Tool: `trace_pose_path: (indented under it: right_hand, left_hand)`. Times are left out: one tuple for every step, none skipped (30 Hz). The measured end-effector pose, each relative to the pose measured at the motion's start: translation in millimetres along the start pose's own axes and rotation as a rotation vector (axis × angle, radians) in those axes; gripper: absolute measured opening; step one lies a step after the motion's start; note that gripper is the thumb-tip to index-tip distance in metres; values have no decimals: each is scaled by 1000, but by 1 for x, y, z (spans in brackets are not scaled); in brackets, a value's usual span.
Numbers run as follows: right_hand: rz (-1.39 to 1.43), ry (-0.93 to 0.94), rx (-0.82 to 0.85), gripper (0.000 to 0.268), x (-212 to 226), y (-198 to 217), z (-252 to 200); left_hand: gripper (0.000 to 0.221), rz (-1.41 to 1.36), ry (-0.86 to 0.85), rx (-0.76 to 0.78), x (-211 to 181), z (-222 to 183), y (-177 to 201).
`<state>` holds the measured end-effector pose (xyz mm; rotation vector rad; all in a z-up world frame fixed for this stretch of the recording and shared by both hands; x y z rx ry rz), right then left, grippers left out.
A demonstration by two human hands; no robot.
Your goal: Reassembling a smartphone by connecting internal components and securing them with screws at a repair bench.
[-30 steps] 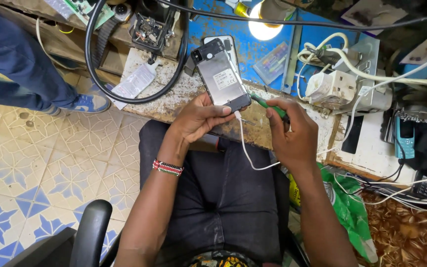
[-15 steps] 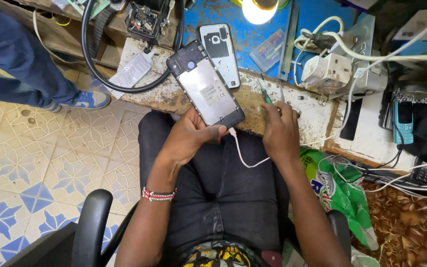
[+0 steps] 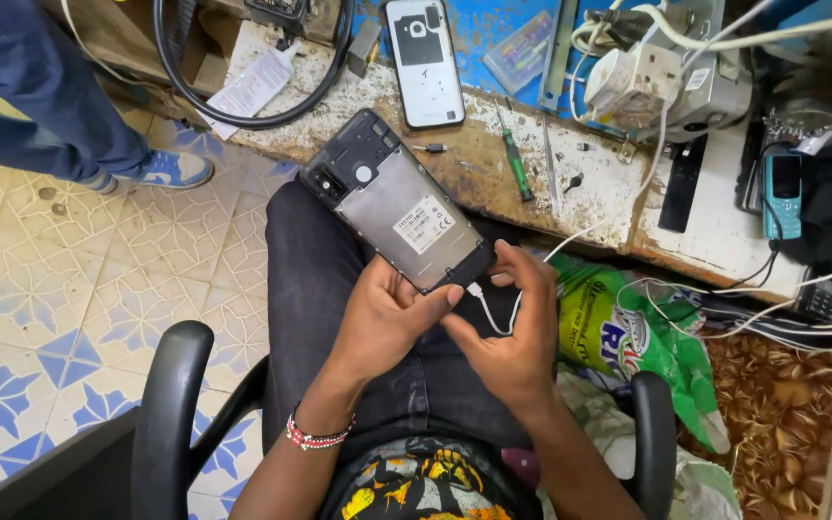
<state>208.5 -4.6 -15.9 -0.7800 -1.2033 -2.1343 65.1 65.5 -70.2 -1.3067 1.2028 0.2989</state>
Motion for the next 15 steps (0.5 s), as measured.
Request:
trace_pose_path:
  right_hand:
    - [-36,22,-38,86,4,0,-2]
    - [-71,48,-77,76,7,0,-3]
    - [-73,51,-81,76,9,-1,-4]
    - [-79,63,-94,78,11,-1,-7]
    - [-85,76,-107,81,13,-2,-9]
    - [-85,79,-109,81,14,-1,-10]
    - [-74,75,-120,81,16,-1,-11]
    - [-61,70,-127,81,17,-1,-13]
    - [-58,73,-124,81,24,0,-11]
    - [-78,86,-133,76,30,1,-8]
    - [-97,100,-141,71,36,3,-6]
    - [-96,102,-141,71,37,5,-7]
    - [-62,121,-132,74,37,6,-8]
    - [-30,140,-127,76,37,8,-9]
    - [-31,142,-130,76,38,10,-9]
  left_hand:
    - [42,-3,-31,11,-13,-5,-9]
    - [42,-5,-66,22,-26,-10,-17]
    - [42,-4,-70,27,-22,-12,-15]
    - [41,-19,-70,34,-17,-16,-12]
    - [40,-33,-70,40,-13,-19,-10]
    - [40,-32,-74,42,-14,-21,-12]
    - [41,-59,-81,61,-15,-23,-15]
    - [42,-87,-87,76,-16,-26,-17]
    - [42,-87,-90,73,-18,-29,-16]
    - [41,-68,-96,97,-20,-32,-16]
    - [40,-49,-102,121,-22,-35,-15]
    - [40,-49,-104,121,-24,-38,-13]
    - [40,-18,-113,161,-27,-40,-11]
    - [41,14,-123,205,-30,-41,-8]
    - [41,15,-125,209,-19,-42,3]
Point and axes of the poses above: each hand's wrist, its own z-axis towards the middle knuckle, its own y-axis out of the back of the hand, x = y × z, the point moved 1 cm from there along z, towards the middle knuckle, and after that the axes turned 2 degrees about y, right-handed, at the moved point
